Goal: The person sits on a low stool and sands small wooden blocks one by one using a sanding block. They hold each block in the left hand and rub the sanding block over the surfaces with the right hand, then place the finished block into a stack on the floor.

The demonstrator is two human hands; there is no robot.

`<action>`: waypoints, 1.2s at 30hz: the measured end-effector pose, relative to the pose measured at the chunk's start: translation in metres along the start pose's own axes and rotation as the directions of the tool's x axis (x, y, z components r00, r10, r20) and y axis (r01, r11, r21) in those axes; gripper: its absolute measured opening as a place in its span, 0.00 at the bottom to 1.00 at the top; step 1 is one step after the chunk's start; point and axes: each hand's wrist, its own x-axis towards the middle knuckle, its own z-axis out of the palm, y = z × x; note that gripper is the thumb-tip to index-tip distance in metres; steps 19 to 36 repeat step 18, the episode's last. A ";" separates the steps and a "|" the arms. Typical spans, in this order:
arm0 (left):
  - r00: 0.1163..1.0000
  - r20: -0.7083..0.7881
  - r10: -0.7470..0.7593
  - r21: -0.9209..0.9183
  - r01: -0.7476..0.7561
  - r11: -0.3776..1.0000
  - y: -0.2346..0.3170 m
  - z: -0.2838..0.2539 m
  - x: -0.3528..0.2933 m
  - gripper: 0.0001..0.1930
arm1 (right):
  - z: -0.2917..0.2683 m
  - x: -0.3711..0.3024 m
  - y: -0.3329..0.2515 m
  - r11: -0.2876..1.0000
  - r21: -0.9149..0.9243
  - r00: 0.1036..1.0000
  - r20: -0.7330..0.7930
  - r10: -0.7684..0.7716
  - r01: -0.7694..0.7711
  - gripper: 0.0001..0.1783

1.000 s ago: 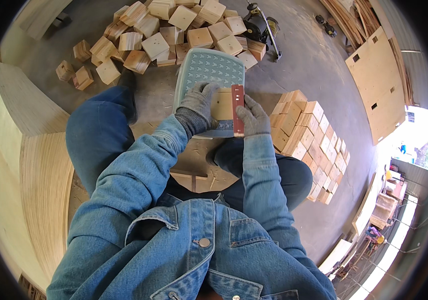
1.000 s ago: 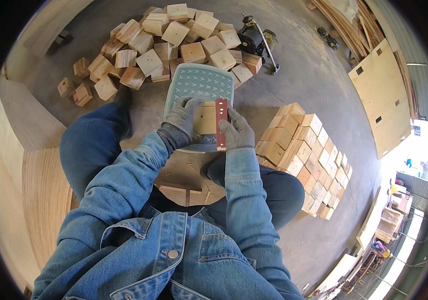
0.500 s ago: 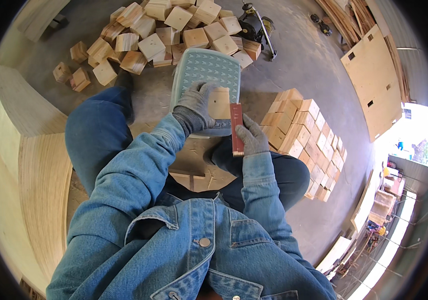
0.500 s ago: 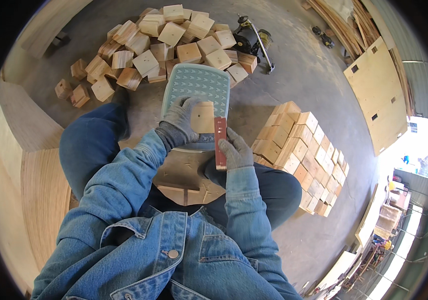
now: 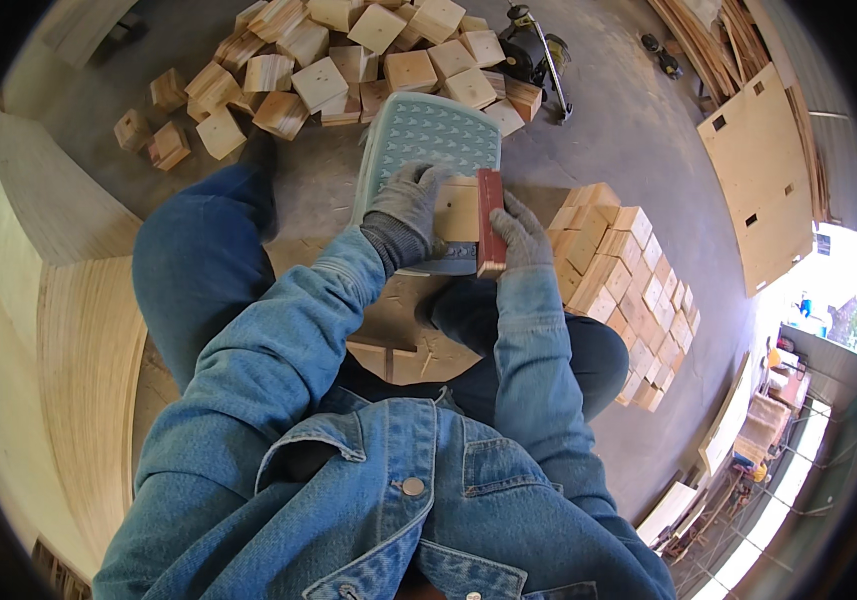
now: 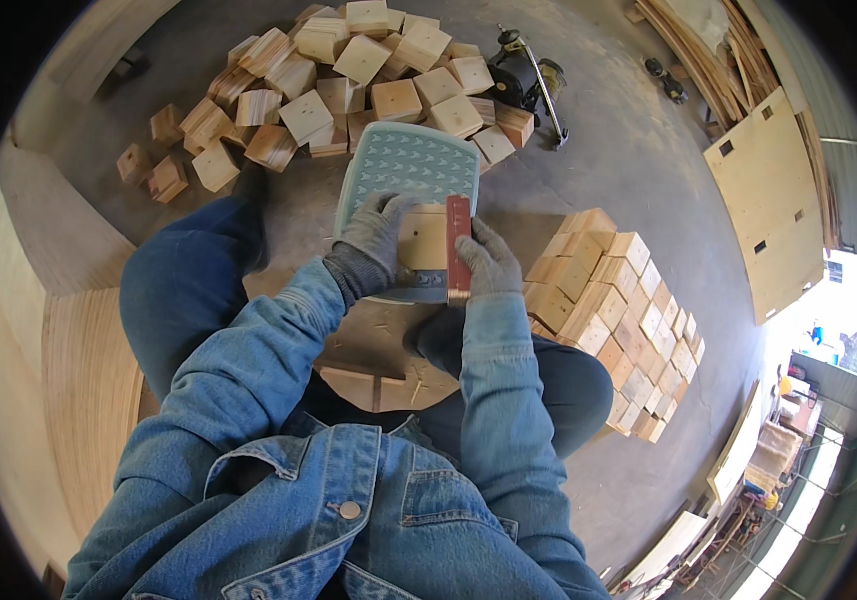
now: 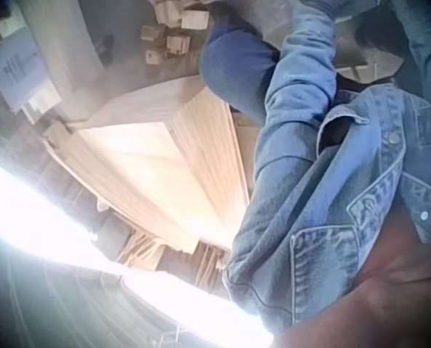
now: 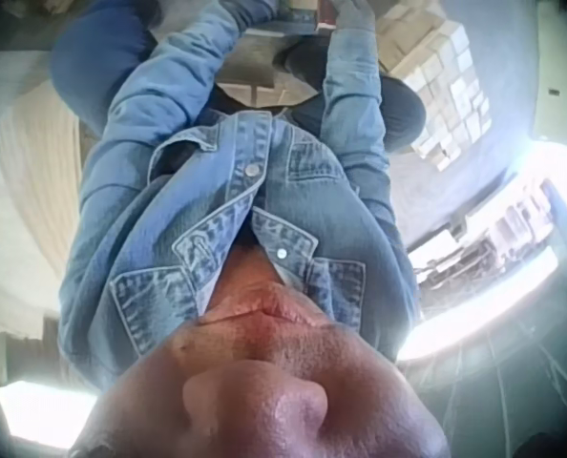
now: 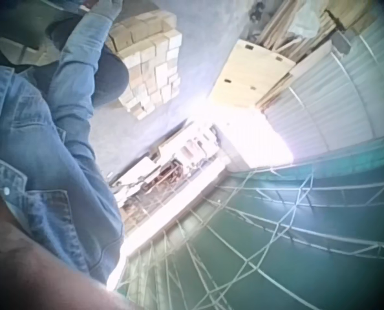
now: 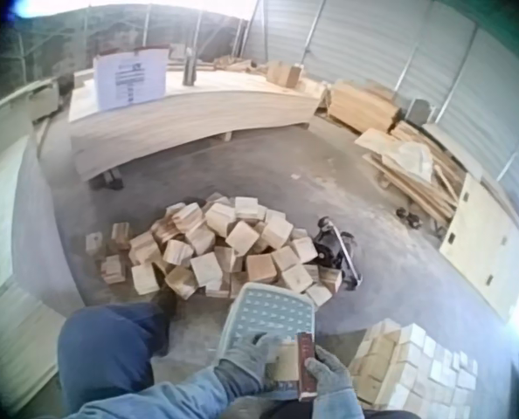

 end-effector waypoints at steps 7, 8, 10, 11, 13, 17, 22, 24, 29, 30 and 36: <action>0.998 -0.052 0.033 0.030 -0.032 0.999 0.002 0.006 0.000 0.53 | 0.021 0.024 -0.017 0.999 -0.034 1.000 -0.008 -0.026 0.026 0.28; 0.998 -0.052 0.046 0.036 -0.044 0.998 0.002 0.005 0.000 0.54 | 0.021 0.023 -0.016 0.998 -0.044 0.998 -0.007 -0.055 0.055 0.28; 0.998 -0.044 0.047 0.043 -0.046 0.998 0.003 0.004 -0.001 0.54 | 0.018 0.012 -0.012 0.999 -0.029 0.999 -0.039 -0.027 0.026 0.28; 0.999 -0.037 0.034 0.048 -0.032 0.998 0.004 0.000 -0.002 0.53 | 0.017 0.004 -0.010 1.000 -0.019 0.998 -0.053 -0.014 0.013 0.28; 0.999 -0.029 0.032 0.034 -0.031 0.999 0.008 -0.002 -0.002 0.52 | 0.003 -0.011 -0.001 1.000 -0.015 0.998 -0.057 -0.002 0.001 0.30; 0.999 -0.023 0.040 0.046 -0.039 0.998 0.000 0.002 0.001 0.54 | -0.019 -0.048 0.019 0.996 -0.072 0.999 -0.025 0.043 -0.044 0.31; 0.998 0.007 0.056 0.070 -0.056 0.996 0.003 0.002 0.004 0.53 | -0.032 -0.053 0.027 0.993 -0.097 0.998 -0.028 0.058 -0.060 0.30; 0.998 0.007 0.056 0.070 -0.056 0.996 0.003 0.002 0.004 0.53 | -0.032 -0.053 0.027 0.993 -0.097 0.998 -0.028 0.058 -0.060 0.30; 0.998 0.007 0.056 0.070 -0.056 0.996 0.003 0.002 0.004 0.53 | -0.032 -0.053 0.027 0.993 -0.097 0.998 -0.028 0.058 -0.060 0.30; 0.998 0.007 0.056 0.070 -0.056 0.996 0.003 0.002 0.004 0.53 | -0.032 -0.053 0.027 0.993 -0.097 0.998 -0.028 0.058 -0.060 0.30; 0.998 0.007 0.056 0.070 -0.056 0.996 0.003 0.002 0.004 0.53 | -0.032 -0.053 0.027 0.993 -0.097 0.998 -0.028 0.058 -0.060 0.30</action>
